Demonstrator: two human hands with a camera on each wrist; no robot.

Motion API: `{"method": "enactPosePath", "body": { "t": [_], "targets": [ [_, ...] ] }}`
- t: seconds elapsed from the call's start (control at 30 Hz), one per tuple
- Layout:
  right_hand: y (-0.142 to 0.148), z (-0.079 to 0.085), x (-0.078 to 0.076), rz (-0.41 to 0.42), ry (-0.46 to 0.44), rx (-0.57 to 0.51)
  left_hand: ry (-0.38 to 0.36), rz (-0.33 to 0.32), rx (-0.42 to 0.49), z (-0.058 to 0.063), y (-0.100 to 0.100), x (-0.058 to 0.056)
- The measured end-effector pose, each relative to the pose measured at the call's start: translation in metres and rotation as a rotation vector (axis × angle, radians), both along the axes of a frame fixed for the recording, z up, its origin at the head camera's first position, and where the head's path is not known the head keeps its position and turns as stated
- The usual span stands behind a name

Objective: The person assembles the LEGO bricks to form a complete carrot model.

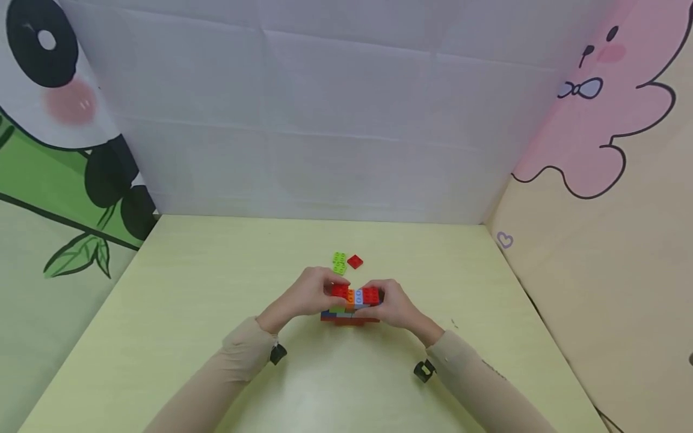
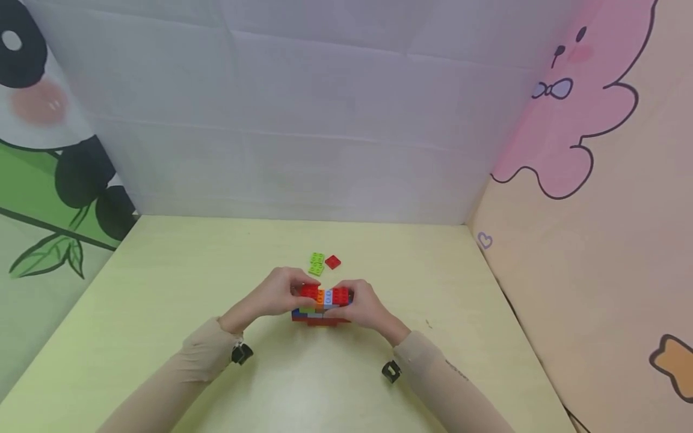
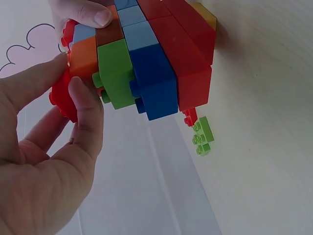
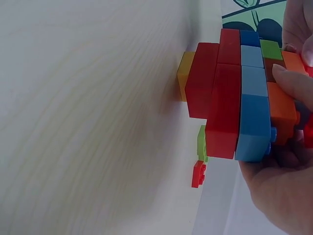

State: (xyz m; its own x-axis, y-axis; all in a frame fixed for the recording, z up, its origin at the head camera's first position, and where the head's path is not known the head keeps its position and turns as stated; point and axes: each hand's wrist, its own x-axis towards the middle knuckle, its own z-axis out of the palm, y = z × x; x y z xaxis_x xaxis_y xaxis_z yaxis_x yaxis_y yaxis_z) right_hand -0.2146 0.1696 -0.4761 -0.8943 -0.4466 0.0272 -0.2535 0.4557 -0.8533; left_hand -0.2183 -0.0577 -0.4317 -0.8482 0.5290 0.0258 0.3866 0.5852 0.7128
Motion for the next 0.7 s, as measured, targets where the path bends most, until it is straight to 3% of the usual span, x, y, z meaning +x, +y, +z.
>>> {"method": "enactPosePath", "body": {
  "t": [0.7],
  "targets": [
    [-0.0018, 0.0044, -0.0005, -0.004, -0.014, -0.002, 0.007, 0.035, -0.092, 0.0068, 0.0049, -0.0010]
  ]
}}
